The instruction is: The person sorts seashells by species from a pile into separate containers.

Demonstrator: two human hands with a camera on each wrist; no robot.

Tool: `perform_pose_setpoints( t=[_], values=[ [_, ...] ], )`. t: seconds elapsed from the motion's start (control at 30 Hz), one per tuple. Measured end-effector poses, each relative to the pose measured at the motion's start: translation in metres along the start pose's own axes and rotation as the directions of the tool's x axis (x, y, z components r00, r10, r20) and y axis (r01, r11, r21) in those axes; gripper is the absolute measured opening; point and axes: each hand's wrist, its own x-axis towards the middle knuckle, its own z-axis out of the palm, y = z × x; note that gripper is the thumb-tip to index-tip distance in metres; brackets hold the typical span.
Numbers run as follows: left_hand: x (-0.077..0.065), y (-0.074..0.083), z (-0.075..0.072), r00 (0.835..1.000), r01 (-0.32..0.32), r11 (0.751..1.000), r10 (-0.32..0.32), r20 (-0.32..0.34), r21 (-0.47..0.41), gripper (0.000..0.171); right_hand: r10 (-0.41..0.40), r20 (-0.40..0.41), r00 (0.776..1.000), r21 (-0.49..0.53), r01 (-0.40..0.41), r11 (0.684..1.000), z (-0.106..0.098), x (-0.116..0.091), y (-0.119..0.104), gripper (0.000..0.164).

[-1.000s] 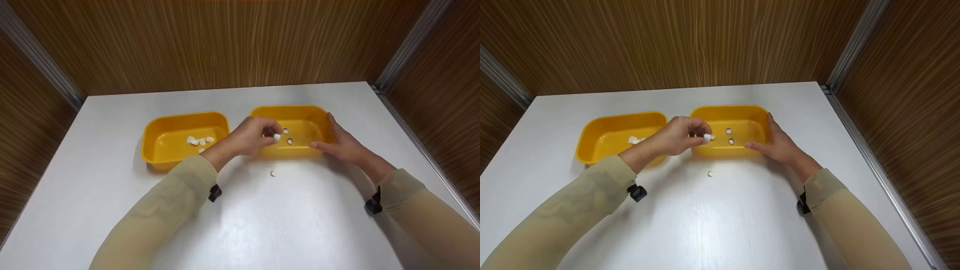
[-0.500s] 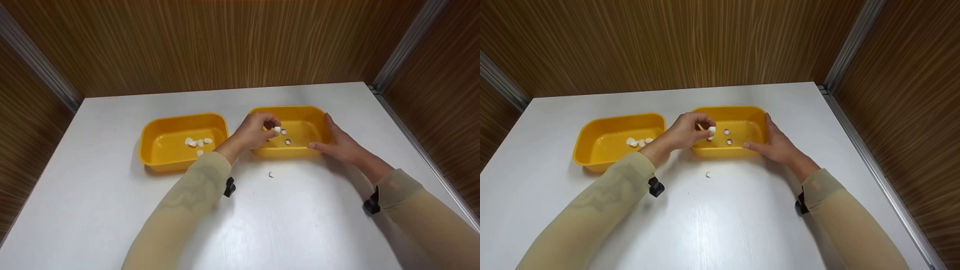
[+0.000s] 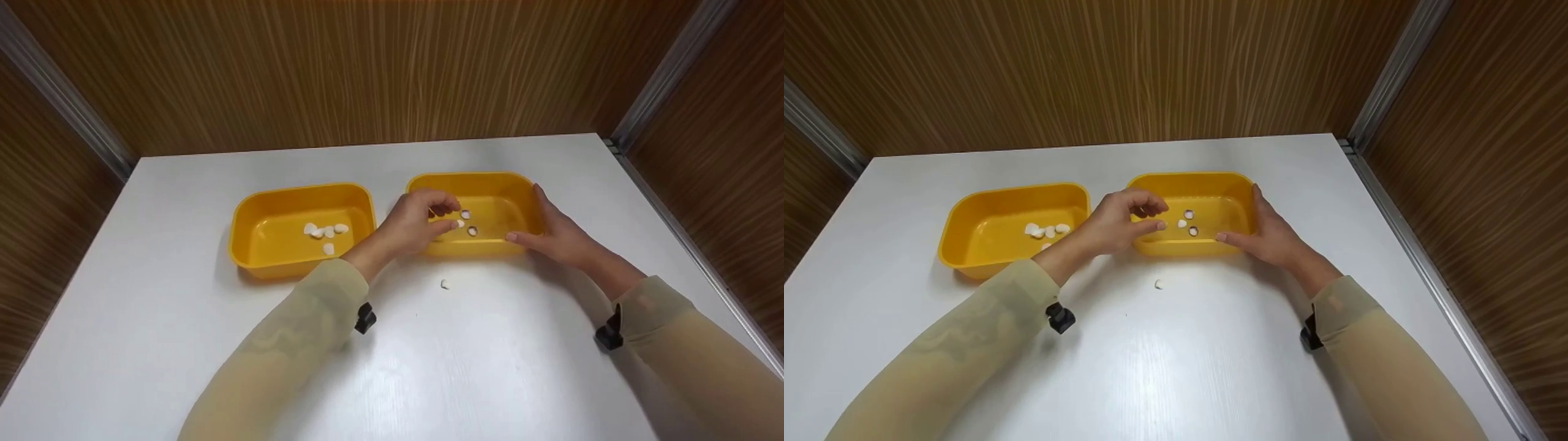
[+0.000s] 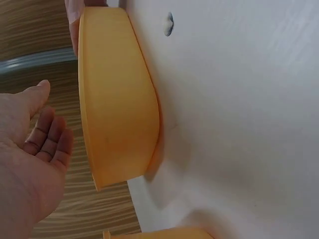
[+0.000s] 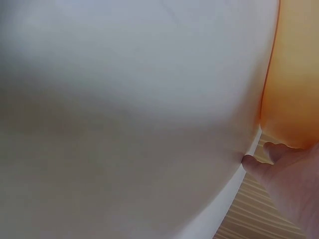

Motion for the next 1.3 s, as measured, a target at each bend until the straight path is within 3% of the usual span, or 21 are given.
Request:
perform_pose_setpoints(
  t=[0.23, 0.53, 0.8, 1.3],
  values=[
    [-0.031, 0.001, 0.008, 0.985, -0.095, 0.995, 0.097, 0.144, -0.021, 0.017, 0.019, -0.004, 1.0, -0.029, -0.019, 0.999, -0.003, -0.003, -0.001, 0.12],
    [-0.051, -0.015, 0.023, 0.962, -0.097, 0.995, 0.099, 0.253, -0.02, 0.021, 0.081, 0.005, 0.997, -0.034, -0.08, 0.996, -0.004, -0.004, 0.0, 0.123],
    [-0.057, -0.031, 0.026, 0.963, -0.008, 1.0, 0.003, 0.27, 0.017, 0.025, 0.076, 0.011, 0.997, -0.033, -0.076, 0.997, -0.003, -0.004, 0.0, 0.122],
    [-0.058, -0.044, 0.032, 0.958, -0.023, 0.993, -0.011, 0.287, 0.112, 0.031, 0.036, 0.012, 0.999, 0.002, -0.036, 0.999, -0.001, -0.002, -0.003, 0.12]
  ],
)
